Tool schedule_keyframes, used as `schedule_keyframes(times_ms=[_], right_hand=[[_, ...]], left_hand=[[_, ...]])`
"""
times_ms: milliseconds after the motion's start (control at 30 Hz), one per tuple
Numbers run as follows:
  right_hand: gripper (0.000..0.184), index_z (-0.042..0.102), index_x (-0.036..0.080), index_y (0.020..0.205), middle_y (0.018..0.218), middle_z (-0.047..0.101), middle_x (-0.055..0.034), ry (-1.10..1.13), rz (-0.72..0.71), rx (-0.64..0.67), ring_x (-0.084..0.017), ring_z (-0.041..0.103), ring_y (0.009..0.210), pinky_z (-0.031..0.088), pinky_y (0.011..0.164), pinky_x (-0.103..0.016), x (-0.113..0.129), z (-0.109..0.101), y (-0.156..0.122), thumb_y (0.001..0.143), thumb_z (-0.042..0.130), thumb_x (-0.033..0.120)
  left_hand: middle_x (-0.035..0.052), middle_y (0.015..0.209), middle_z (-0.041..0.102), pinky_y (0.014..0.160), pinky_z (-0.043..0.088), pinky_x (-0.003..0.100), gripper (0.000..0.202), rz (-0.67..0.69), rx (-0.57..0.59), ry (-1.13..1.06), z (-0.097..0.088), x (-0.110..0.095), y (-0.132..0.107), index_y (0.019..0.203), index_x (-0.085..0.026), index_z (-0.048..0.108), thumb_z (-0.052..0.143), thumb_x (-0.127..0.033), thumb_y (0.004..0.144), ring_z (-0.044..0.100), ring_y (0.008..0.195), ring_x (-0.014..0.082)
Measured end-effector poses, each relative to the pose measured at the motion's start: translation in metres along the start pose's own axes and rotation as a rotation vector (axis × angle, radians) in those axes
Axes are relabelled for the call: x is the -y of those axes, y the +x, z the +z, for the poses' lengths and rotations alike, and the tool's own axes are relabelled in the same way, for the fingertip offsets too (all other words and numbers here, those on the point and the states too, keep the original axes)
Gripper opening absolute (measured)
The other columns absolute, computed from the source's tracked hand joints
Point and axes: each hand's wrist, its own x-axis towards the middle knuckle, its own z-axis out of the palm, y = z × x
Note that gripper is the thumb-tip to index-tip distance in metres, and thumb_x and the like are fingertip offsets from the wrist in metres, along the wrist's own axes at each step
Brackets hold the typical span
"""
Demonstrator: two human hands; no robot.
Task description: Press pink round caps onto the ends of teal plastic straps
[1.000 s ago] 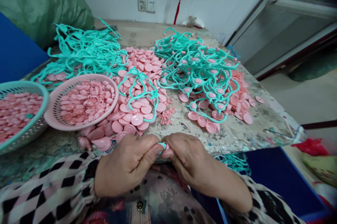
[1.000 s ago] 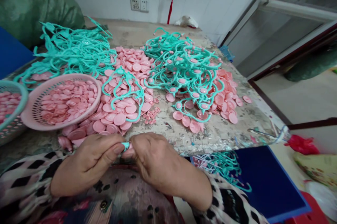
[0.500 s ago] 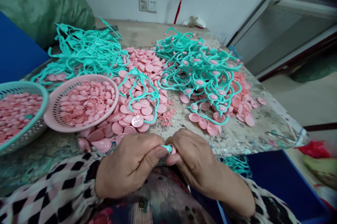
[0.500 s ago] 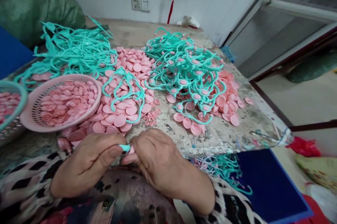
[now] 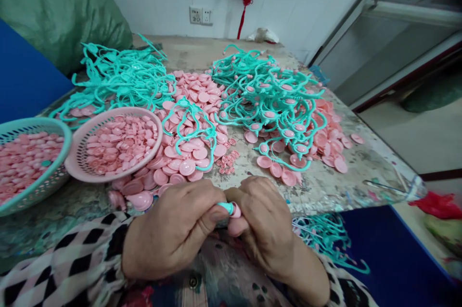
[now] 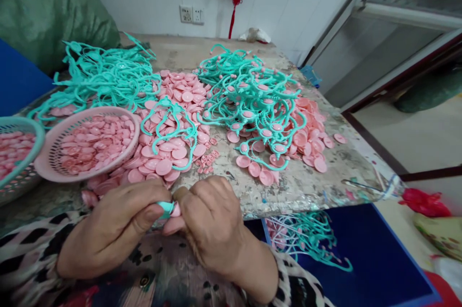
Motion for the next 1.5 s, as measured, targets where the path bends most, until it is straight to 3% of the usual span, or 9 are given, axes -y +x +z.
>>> schedule_keyframes(times_ms=[200,333,600,800,967,1133,1300,1500], right_hand=[[0.029,0.054,0.015,0.094,0.071,0.056,-0.0053,-0.013,-0.023,-0.036,-0.018,0.05,0.067,0.039,0.069,-0.037,0.002,0.001,-0.006,0.099,0.031,0.032],[0.021,0.051,0.016,0.083,0.068,0.053,-0.0047,0.059,-0.024,0.025,-0.018,0.048,0.066,0.04,0.063,-0.033,0.003,-0.003,-0.004,0.094,0.034,0.021],[0.015,0.046,0.018,0.079,0.07,0.05,-0.0042,0.062,-0.069,0.157,-0.017,0.043,0.066,0.038,0.06,-0.031,-0.008,-0.005,-0.004,0.086,0.036,0.008],[0.015,0.048,0.016,0.084,0.076,0.054,-0.0064,0.058,-0.074,0.157,-0.018,0.047,0.071,0.043,0.067,-0.034,-0.011,-0.009,-0.003,0.091,0.036,0.012],[0.022,0.052,0.013,0.106,0.081,0.06,-0.0082,-0.209,-0.112,0.024,-0.021,0.051,0.077,0.041,0.087,-0.046,-0.011,-0.013,-0.001,0.096,0.041,0.03],[0.029,0.054,0.014,0.107,0.078,0.061,-0.0065,-0.359,-0.139,-0.029,-0.021,0.05,0.078,0.037,0.095,-0.044,-0.01,-0.012,0.0,0.097,0.037,0.036],[0.029,0.055,0.016,0.086,0.069,0.056,-0.0045,-0.338,-0.169,-0.045,-0.019,0.047,0.069,0.039,0.088,-0.043,-0.012,-0.012,0.001,0.097,0.035,0.034],[0.024,0.045,0.018,0.076,0.067,0.048,-0.0041,0.005,-0.129,0.016,-0.018,0.043,0.065,0.037,0.062,-0.033,-0.016,-0.006,0.001,0.095,0.031,0.021]], left_hand=[[-0.0018,0.07,0.055,0.062,0.039,0.022,0.019,0.046,-0.022,0.036,0.007,-0.003,-0.003,0.083,-0.019,0.048,0.033,-0.018,0.096,0.053,0.065,0.0115],[-0.0003,0.067,0.056,0.058,0.038,0.025,0.025,0.059,-0.016,0.136,0.009,-0.005,-0.002,0.081,-0.019,0.049,0.029,-0.02,0.097,0.053,0.061,0.0135],[-0.0024,0.062,0.052,0.053,0.033,0.025,0.029,0.049,0.077,0.219,0.006,-0.001,0.003,0.073,-0.018,0.047,0.03,-0.02,0.097,0.05,0.056,0.0113],[-0.0028,0.066,0.055,0.058,0.037,0.022,0.03,0.008,0.025,0.103,0.008,0.001,0.006,0.075,-0.018,0.048,0.03,-0.024,0.099,0.052,0.06,0.0105],[-0.0058,0.067,0.053,0.057,0.035,0.02,0.023,-0.109,-0.049,-0.008,0.011,-0.002,0.007,0.078,-0.019,0.048,0.037,-0.022,0.097,0.049,0.06,0.0083],[-0.0059,0.066,0.05,0.058,0.036,0.02,0.026,-0.186,-0.032,-0.05,0.015,-0.005,0.005,0.075,-0.019,0.047,0.035,-0.024,0.098,0.048,0.061,0.0083],[-0.0044,0.076,0.057,0.067,0.041,0.019,0.024,-0.178,0.028,-0.053,0.013,-0.008,0.007,0.084,-0.02,0.051,0.032,-0.024,0.098,0.055,0.072,0.0089],[-0.0019,0.075,0.059,0.065,0.042,0.021,0.024,-0.058,-0.027,0.089,0.02,-0.005,0.005,0.082,-0.019,0.049,0.031,-0.021,0.098,0.056,0.069,0.0109]])
